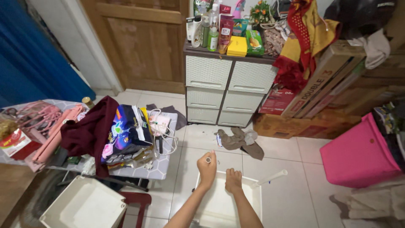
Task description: The person assembles a white plastic rolling cart by inserting vertical support poles into the corners of stacked trays and securing them. They then lift and stack additional trays onto the frame, aligning and pressing them into place.
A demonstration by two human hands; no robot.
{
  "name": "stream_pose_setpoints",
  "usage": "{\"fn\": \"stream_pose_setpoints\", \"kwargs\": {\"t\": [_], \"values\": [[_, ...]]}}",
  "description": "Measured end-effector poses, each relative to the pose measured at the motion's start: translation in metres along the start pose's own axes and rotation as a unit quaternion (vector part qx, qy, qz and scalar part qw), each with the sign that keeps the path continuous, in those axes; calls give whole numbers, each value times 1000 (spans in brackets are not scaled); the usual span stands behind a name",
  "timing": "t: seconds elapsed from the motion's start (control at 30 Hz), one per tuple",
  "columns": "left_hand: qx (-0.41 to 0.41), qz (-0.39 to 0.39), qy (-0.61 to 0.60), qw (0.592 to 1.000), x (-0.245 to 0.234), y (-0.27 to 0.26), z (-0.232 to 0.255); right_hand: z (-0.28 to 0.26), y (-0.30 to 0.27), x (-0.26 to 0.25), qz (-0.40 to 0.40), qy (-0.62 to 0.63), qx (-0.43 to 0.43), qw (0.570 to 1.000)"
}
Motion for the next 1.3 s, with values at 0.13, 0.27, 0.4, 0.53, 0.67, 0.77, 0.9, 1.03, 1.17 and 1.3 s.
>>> {"fn": "stream_pose_setpoints", "kwargs": {"t": [0.13, 0.27, 0.4, 0.53, 0.67, 0.77, 0.9, 1.03, 1.17, 1.3], "values": [[-38, -341, 0, 939, 6, 27, -4, 9, 2, -6, 8, -26, 3, 1000], [-48, -142, -37, 988, 3, 17, -8, 5, -3, -2, 0, -11, 7, 1000], [41, -150, -22, 988, 9, 9, -10, 5, 1, -3, 12, -2, 13, 1000], [2, -298, -22, 954, 14, 16, -14, 6, -4, 0, 14, -5, 9, 1000], [68, 71, -15, 995, 8, 15, -13, 9, -2, -2, 14, -1, 3, 1000], [37, 77, -68, 994, 7, 9, -24, 9, -2, 1, 20, -2, 4, 1000], [-107, -174, -212, 956, 10, 42, -43, 9, -1, 8, 4, 10, 5, 1000], [-174, -150, -185, 955, 5, 61, -39, 12, 2, 10, -10, 19, 6, 1000], [-16, 14, -126, 992, 8, 32, -23, 11, 3, 12, -26, 14, 6, 1000], [-89, -171, -235, 953, 11, 39, -29, 13, 1, 15, -13, 21, 9, 1000]]}}
Point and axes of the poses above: each hand's wrist, its own y-axis towards the middle knuckle, its own x-axis out of the palm, z = x × y, the point moved 2 cm from there along y, towards the middle knuckle, and after that the axes turned 14 degrees about -y, right-handed, at the moved point
